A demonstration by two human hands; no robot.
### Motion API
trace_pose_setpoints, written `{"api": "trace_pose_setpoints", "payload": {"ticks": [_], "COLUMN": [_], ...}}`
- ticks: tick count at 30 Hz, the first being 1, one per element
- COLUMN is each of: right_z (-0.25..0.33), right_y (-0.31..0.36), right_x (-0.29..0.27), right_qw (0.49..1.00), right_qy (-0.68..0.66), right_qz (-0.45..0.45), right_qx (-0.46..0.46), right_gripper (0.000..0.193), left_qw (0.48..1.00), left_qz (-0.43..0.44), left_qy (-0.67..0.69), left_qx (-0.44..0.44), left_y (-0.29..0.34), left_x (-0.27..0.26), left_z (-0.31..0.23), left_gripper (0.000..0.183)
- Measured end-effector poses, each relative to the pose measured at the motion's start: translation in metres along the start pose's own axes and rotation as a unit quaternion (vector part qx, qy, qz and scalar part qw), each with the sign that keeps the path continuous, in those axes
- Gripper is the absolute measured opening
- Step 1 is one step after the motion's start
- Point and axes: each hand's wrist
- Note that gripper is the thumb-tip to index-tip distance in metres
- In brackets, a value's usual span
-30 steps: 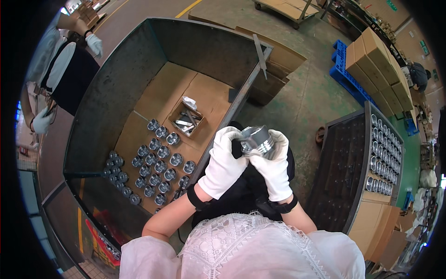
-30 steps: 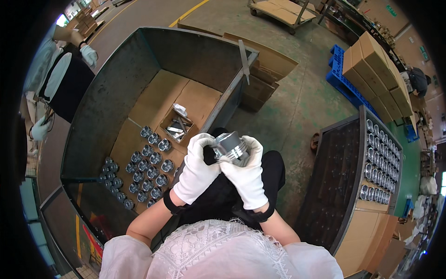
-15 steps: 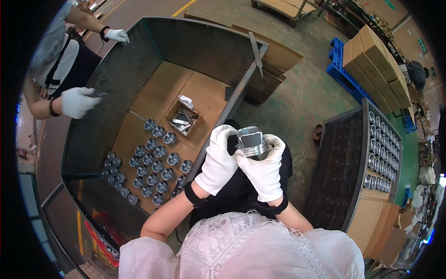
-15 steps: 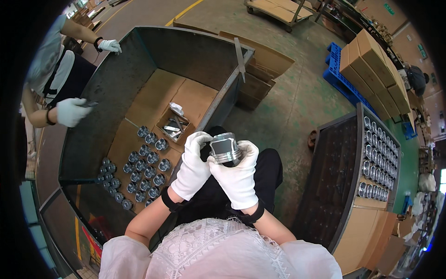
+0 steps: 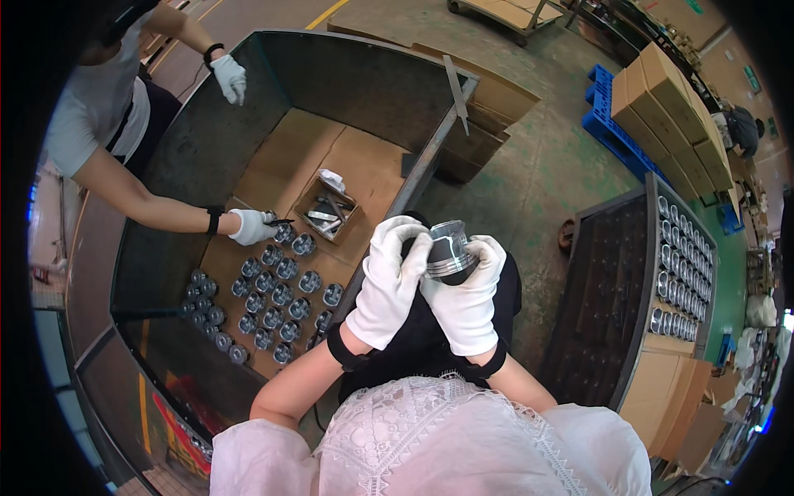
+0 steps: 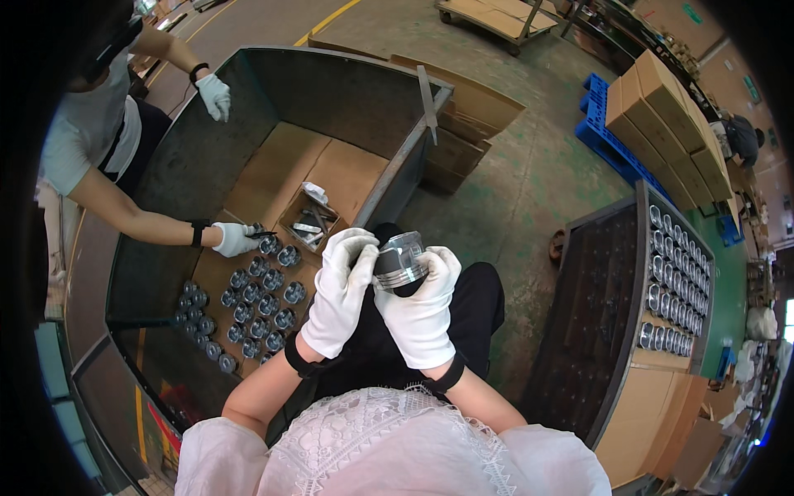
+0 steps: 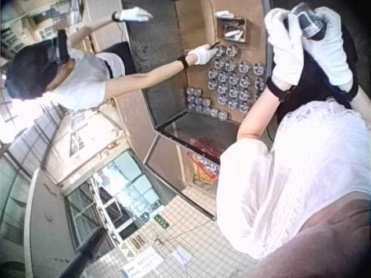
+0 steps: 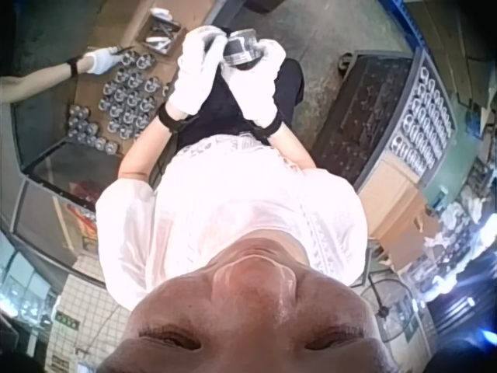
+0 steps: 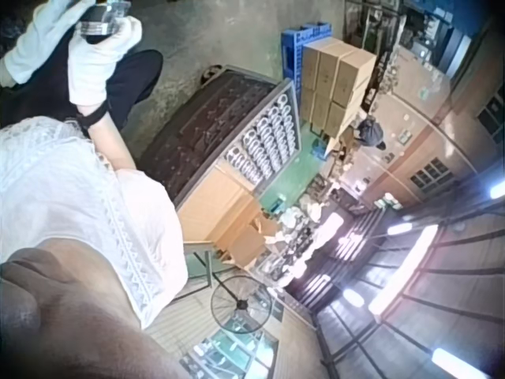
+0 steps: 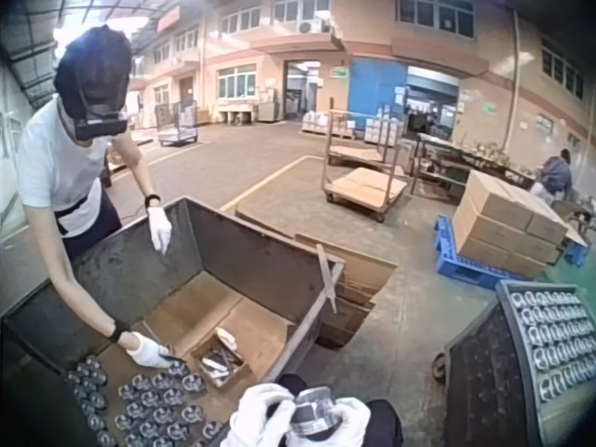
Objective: Inspecting metal pistons for quality and arranging them inside a large metal bin on a factory floor.
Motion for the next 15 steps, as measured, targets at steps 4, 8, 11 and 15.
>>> {"api": "trace_pose_setpoints", "payload": {"ticks": [4, 8, 11, 15], "right_z": [0.003, 0.005, 0.008, 0.007], "right_y": [0.002, 0.004, 0.004, 0.004], "right_x": [0.001, 0.003, 0.003, 0.004], "right_qw": [0.999, 0.999, 0.999, 0.998], "right_qy": [0.014, 0.013, 0.016, 0.031], "right_qz": [0.004, 0.009, 0.016, 0.013], "right_qx": [-0.04, -0.038, -0.034, -0.045], "right_gripper": [0.072, 0.073, 0.074, 0.074], "left_qw": [1.0, 0.995, 0.979, 0.986], "left_qz": [0.0, -0.02, -0.008, 0.021], "left_qy": [-0.023, 0.068, 0.15, 0.092], "left_qx": [0.009, -0.069, -0.137, -0.135], "left_y": [-0.006, -0.007, -0.004, -0.004], "left_x": [0.002, 0.001, -0.001, -0.003], "left_z": [-0.012, -0.005, 0.007, 0.013], "left_gripper": [0.016, 0.023, 0.025, 0.024]}}
Point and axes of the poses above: each hand's wrist, its own y-axis away from the middle knuckle, its own x-axis out of the palm, z = x × y, and after that the axes turned 3 degrees about -x, right-handed
